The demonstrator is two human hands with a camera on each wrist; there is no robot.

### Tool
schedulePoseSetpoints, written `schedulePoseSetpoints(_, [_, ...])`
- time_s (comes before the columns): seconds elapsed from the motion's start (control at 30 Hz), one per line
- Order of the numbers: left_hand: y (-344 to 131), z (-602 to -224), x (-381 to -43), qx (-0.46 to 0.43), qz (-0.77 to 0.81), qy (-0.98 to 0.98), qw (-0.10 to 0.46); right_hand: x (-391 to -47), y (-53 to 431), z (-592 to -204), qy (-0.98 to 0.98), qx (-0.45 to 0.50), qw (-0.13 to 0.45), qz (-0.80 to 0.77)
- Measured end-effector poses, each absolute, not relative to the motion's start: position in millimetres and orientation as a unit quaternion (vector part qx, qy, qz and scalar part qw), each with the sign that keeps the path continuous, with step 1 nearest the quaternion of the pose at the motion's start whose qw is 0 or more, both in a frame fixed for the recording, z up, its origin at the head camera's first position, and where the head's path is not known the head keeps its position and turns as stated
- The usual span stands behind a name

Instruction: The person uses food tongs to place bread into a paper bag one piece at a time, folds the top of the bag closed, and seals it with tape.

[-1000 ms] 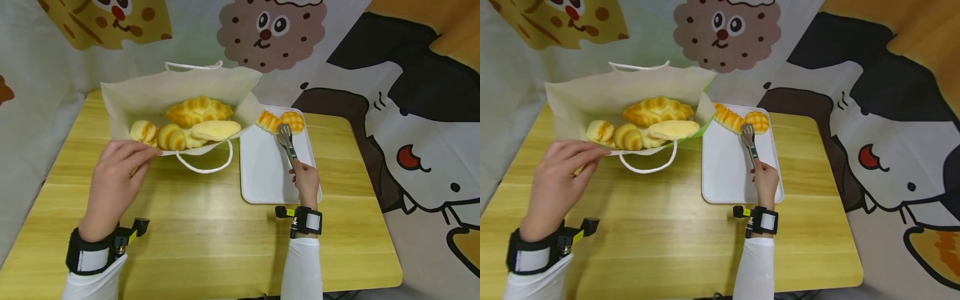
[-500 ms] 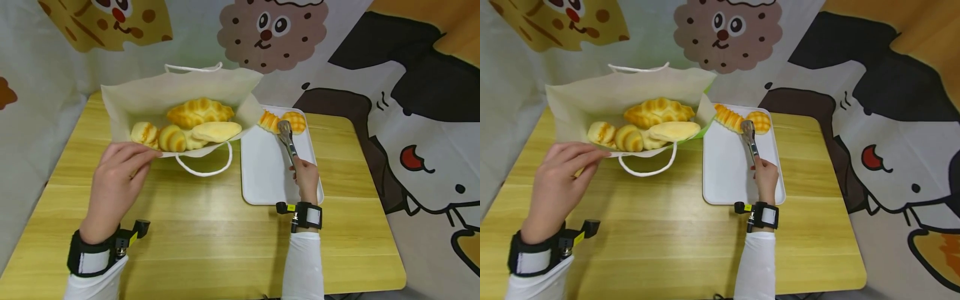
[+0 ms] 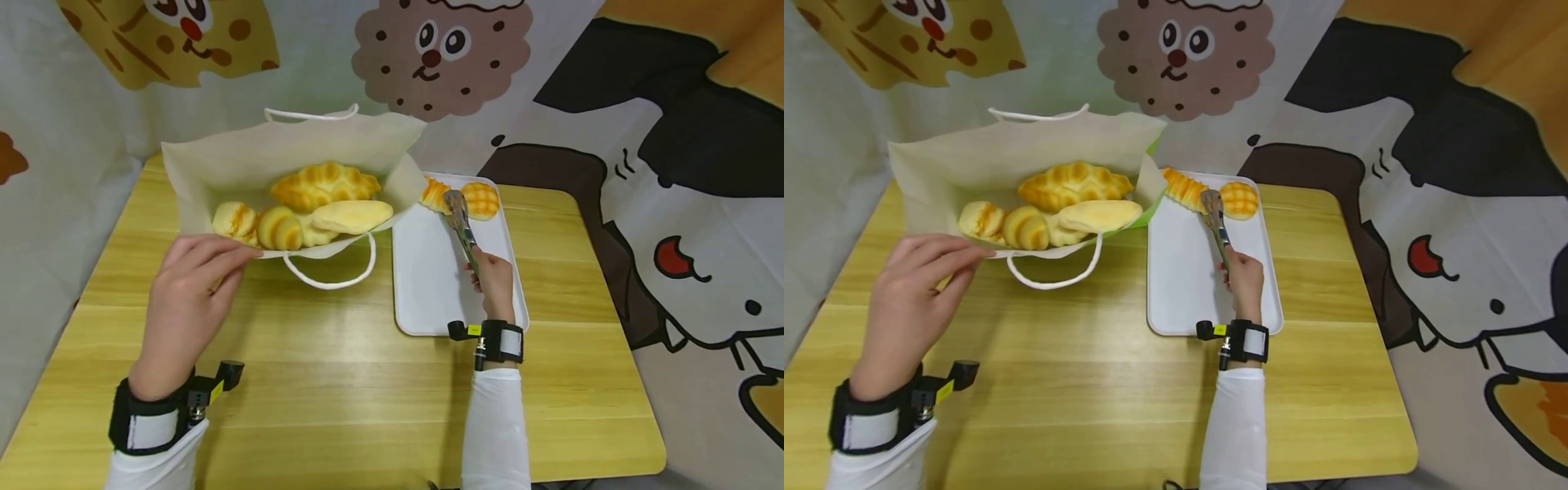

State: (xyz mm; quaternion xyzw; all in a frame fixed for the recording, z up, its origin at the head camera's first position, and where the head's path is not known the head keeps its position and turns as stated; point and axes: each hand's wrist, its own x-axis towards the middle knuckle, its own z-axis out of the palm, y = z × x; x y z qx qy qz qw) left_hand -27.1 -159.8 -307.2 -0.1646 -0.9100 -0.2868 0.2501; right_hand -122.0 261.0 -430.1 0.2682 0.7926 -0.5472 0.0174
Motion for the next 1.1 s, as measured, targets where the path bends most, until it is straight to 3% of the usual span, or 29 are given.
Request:
schedulePoseSetpoints(0.47, [-155.3,-311.5,-24.3,-0.166,-0.310,-0.898,0.265,-133.8,262.1,-434.8,0.779,0.289,0.055,-0.553])
schedulePoseSetpoints(0.7, [-158.5,-308.8,-24.9,-0.163,-0.304,-0.901,0.265,-132.5,252.6,-433.6,0.799,0.263,0.003,-0.540])
schedulePoseSetpoints(1.1, [-160.2,-308.5,-24.2,-0.167,-0.303,-0.898,0.272,-96.2,262.3,-431.0,0.822,0.259,-0.029,-0.507])
